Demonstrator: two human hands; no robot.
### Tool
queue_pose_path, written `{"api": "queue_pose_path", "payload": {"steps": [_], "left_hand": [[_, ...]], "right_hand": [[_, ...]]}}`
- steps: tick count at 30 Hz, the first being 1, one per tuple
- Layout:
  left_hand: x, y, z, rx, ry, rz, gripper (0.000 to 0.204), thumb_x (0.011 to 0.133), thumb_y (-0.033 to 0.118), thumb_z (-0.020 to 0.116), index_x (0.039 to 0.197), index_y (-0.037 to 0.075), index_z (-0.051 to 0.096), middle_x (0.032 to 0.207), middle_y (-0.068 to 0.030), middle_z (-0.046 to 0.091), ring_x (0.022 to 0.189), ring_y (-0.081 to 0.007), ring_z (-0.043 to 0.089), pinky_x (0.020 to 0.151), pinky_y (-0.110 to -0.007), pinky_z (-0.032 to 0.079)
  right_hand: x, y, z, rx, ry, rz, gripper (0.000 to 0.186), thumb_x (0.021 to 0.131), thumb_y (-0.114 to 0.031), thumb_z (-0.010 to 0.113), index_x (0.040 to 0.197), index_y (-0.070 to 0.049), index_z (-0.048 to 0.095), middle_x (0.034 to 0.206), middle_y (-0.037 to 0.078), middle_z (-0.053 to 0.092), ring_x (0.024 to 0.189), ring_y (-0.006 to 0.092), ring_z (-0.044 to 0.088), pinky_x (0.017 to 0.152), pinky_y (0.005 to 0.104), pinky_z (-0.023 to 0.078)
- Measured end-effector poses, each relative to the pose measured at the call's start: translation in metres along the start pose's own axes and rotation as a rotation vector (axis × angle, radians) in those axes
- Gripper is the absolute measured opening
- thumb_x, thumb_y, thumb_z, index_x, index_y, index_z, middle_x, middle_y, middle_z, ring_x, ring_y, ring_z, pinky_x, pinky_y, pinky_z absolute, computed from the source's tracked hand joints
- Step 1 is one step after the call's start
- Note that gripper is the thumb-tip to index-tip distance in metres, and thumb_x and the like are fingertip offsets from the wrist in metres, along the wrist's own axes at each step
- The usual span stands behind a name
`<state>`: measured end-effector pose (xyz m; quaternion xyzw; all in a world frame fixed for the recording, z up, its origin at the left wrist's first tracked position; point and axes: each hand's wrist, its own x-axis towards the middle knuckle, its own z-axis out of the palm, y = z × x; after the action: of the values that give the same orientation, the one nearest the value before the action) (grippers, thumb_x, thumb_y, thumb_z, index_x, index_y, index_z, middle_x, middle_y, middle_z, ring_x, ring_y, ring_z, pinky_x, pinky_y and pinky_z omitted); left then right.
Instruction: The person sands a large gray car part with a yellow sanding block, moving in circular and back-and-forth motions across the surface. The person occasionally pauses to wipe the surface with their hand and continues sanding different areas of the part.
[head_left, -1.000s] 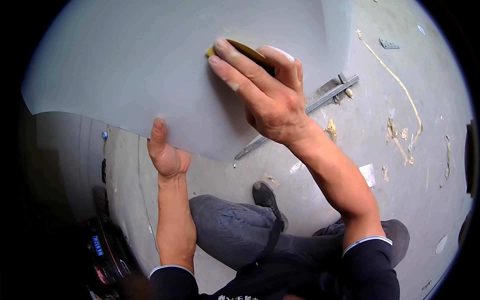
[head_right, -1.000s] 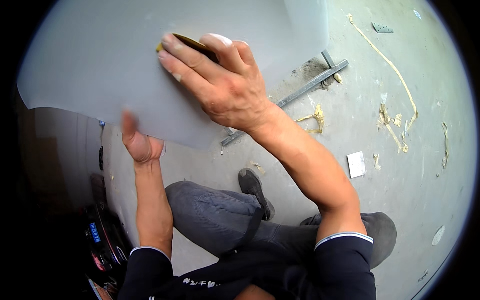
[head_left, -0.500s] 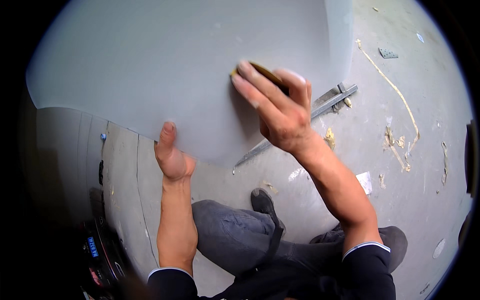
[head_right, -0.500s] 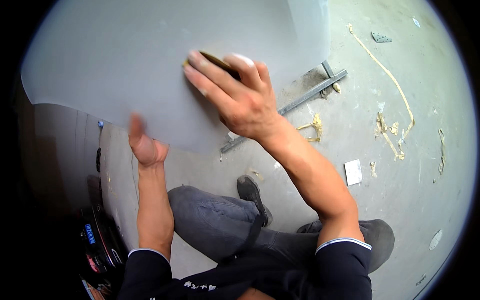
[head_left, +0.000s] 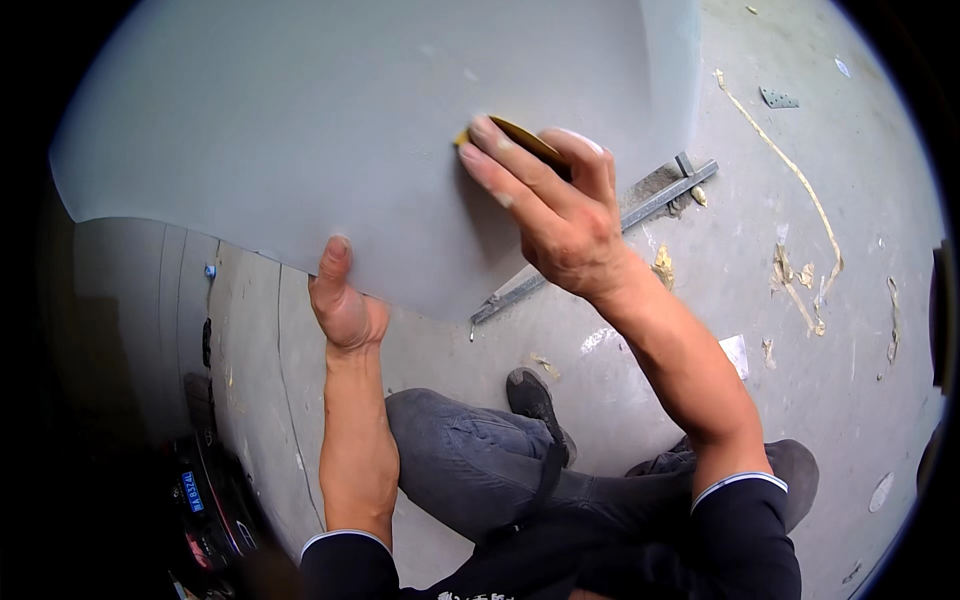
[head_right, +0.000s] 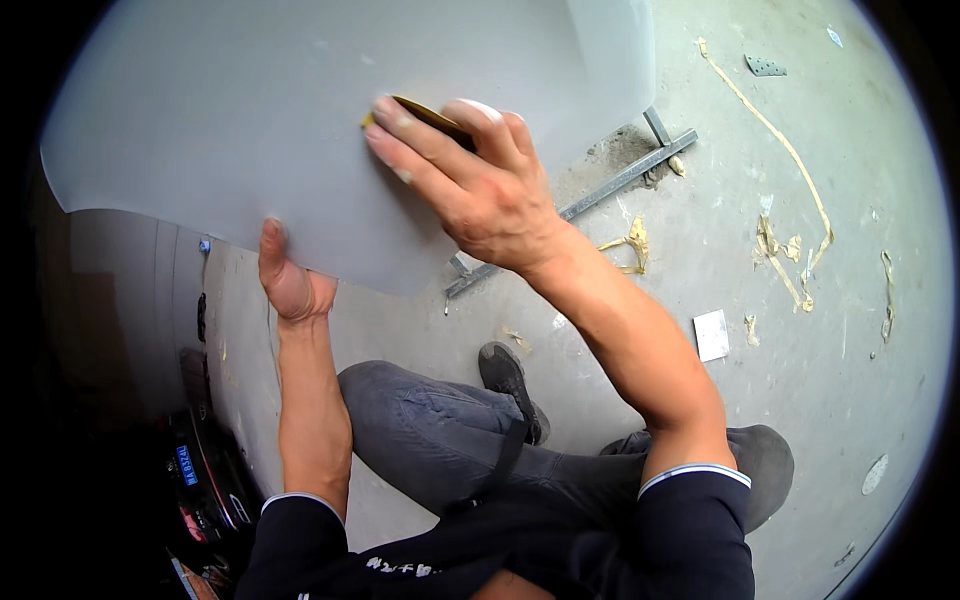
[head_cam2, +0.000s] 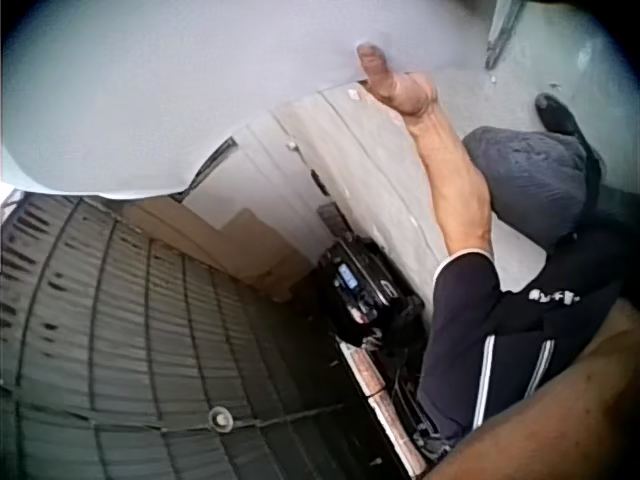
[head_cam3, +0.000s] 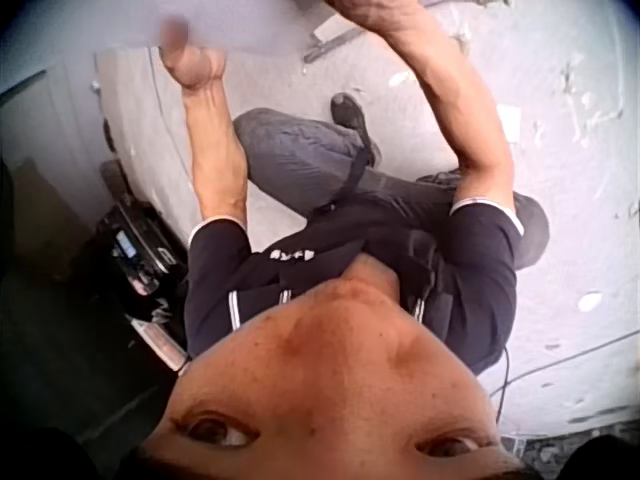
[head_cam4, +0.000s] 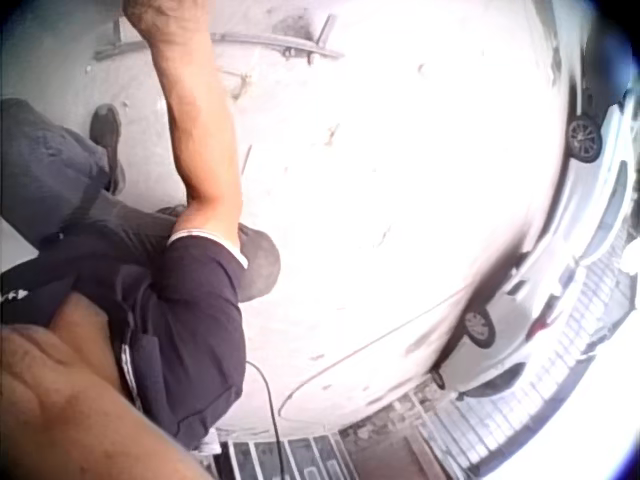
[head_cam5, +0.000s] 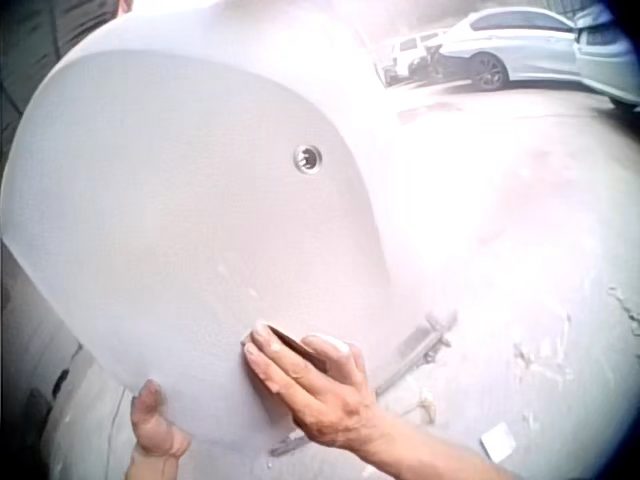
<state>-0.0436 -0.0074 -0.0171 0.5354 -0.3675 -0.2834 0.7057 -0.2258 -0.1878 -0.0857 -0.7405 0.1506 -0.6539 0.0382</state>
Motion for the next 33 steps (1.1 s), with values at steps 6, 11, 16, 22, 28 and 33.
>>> {"api": "queue_pose_path", "payload": {"steps": [6, 11, 16, 22, 28, 33], "left_hand": [[0.003, -0.001, 0.0, -0.018, -0.05, -0.102, 0.077, 0.101, 0.048, 0.075, 0.155, -0.001, 0.053, 0.154, -0.0148, 0.061, 0.143, -0.0329, 0.057, 0.124, -0.05, 0.043], [-0.006, 0.002, 0.006, -0.049, -0.036, 0.004, 0.069, 0.102, 0.048, 0.073, 0.15, 0.0, 0.059, 0.149, -0.0138, 0.065, 0.139, -0.0314, 0.061, 0.121, -0.05, 0.046], [-0.005, 0.0, 0.001, -0.067, -0.015, -0.034, 0.068, 0.103, 0.048, 0.072, 0.15, 0.001, 0.059, 0.148, -0.0132, 0.065, 0.138, -0.0305, 0.061, 0.12, -0.05, 0.048], [-0.014, 0.005, 0.013, -0.033, 0.026, 0.022, 0.068, 0.104, 0.047, 0.072, 0.152, 0.002, 0.056, 0.148, -0.0129, 0.065, 0.138, -0.0304, 0.061, 0.12, -0.05, 0.048], [-0.013, 0.004, 0.012, -0.043, 0.011, 0.013, 0.069, 0.104, 0.045, 0.072, 0.155, 0.001, 0.054, 0.149, -0.0129, 0.064, 0.14, -0.031, 0.06, 0.12, -0.05, 0.047], [-0.013, 0.006, 0.004, -0.166, -0.105, -0.01, 0.066, 0.103, 0.037, 0.071, 0.155, 0.001, 0.053, 0.151, -0.0137, 0.062, 0.141, -0.0321, 0.059, 0.12, -0.052, 0.047]], "right_hand": [[0.038, 0.003, 0.008, -0.017, 0.062, -0.026, 0.036, 0.094, -0.016, 0.066, 0.127, -0.02, 0.08, 0.143, -0.006, 0.074, 0.115, 0.0206, 0.061, 0.098, 0.0325, 0.045], [0.061, 0.02, -0.019, 0.076, 0.188, -0.164, 0.038, 0.093, 0.0, 0.07, 0.13, -0.008, 0.078, 0.138, 0.007, 0.076, 0.111, 0.0245, 0.067, 0.097, 0.035, 0.051], [0.035, 0.053, -0.035, 0.097, 0.329, -0.112, 0.035, 0.099, 0.009, 0.069, 0.134, 0.005, 0.072, 0.137, 0.021, 0.07, 0.122, 0.0286, 0.072, 0.097, 0.0363, 0.063], [0.025, 0.03, -0.034, 0.164, 0.199, 0.111, 0.045, 0.089, 0.004, 0.084, 0.133, -0.005, 0.077, 0.131, 0.017, 0.07, 0.107, 0.0222, 0.073, 0.09, 0.0322, 0.064], [0.01, 0.022, -0.03, 0.225, 0.105, 0.212, 0.05, 0.082, 0.001, 0.088, 0.129, -0.016, 0.082, 0.108, 0.005, 0.073, 0.093, 0.0206, 0.065, 0.076, 0.0324, 0.056], [-0.004, 0.008, -0.013, -0.004, 0.06, 0.053, 0.058, 0.084, 0.003, 0.077, 0.139, -0.017, 0.077, 0.126, 0.006, 0.061, 0.107, 0.0252, 0.058, 0.091, 0.0368, 0.052]]}}
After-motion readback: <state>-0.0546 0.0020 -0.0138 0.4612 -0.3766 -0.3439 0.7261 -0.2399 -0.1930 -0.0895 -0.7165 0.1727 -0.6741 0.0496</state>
